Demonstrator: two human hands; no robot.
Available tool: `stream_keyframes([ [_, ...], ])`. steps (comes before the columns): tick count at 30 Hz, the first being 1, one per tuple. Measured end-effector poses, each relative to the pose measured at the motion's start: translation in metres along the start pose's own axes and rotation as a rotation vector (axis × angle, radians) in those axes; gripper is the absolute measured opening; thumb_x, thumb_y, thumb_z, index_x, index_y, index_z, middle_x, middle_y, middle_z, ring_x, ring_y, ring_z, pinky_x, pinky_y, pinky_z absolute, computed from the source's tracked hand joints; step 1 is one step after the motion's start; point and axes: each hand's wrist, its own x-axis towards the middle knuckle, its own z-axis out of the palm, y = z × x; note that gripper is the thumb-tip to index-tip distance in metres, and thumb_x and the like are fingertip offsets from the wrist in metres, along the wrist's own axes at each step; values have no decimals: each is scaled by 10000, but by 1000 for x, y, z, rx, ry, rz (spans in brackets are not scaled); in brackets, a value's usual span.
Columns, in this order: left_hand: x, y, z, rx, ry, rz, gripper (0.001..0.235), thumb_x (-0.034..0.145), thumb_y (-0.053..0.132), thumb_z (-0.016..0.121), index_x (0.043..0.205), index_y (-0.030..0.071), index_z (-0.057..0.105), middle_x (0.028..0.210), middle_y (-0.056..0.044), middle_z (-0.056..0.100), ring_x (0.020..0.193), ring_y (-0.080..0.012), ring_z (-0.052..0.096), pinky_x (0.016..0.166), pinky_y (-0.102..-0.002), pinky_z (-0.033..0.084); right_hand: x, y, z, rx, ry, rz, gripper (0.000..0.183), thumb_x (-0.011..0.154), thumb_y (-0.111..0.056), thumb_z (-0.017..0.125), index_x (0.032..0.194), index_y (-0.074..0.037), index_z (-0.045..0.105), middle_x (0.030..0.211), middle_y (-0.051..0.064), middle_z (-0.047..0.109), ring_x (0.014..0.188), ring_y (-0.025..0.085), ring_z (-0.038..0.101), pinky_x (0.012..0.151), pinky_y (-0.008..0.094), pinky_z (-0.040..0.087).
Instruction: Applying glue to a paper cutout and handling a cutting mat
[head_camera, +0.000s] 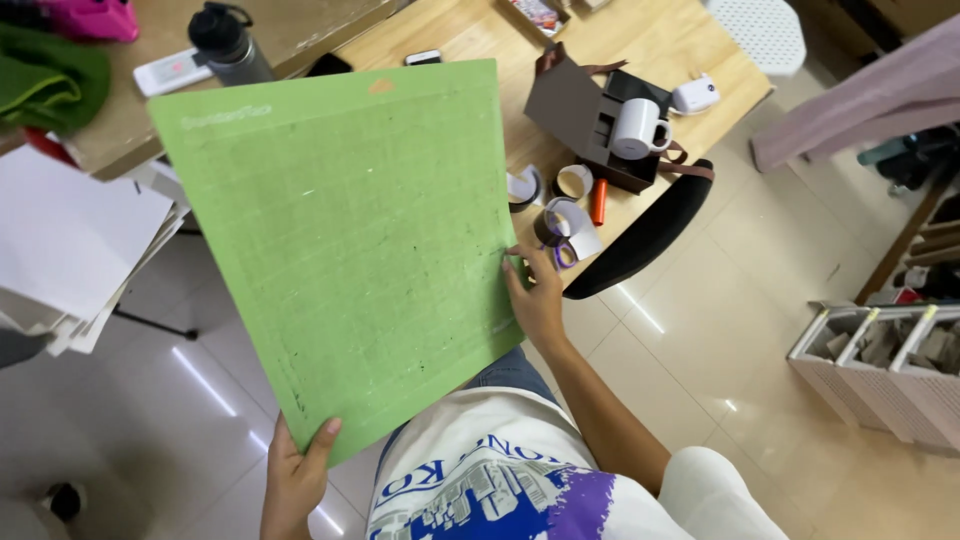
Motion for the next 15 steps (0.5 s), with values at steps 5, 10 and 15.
stream_keyframes([
  [5,5,1,5,17,8,-60,653,878,105,631,1509,64,466,1412,-137,638,1309,-290,597,1099,-436,501,-1,-3,-6,-9,51,-16,205,974,-114,680,1178,-100,696,1156,55,712,1089,209,646,891,333,489],
  [10,7,15,10,63,-25,-78,666,875,119,623,1518,61,459,1420,-148,644,1326,-292,601,1126,-426,485,0,5,-11,-24,19,19,187,962,-119,691,1147,-102,708,1186,63,725,1131,223,658,941,353,507],
  [15,5,3,6,65,-14,-96,657,881,148,638,1514,87,471,1393,-126,669,1292,-265,628,1115,-405,497,3,13,-7,-8,-62,45,145,982,-152,645,1125,-132,645,1163,31,664,1080,190,600,873,328,446],
])
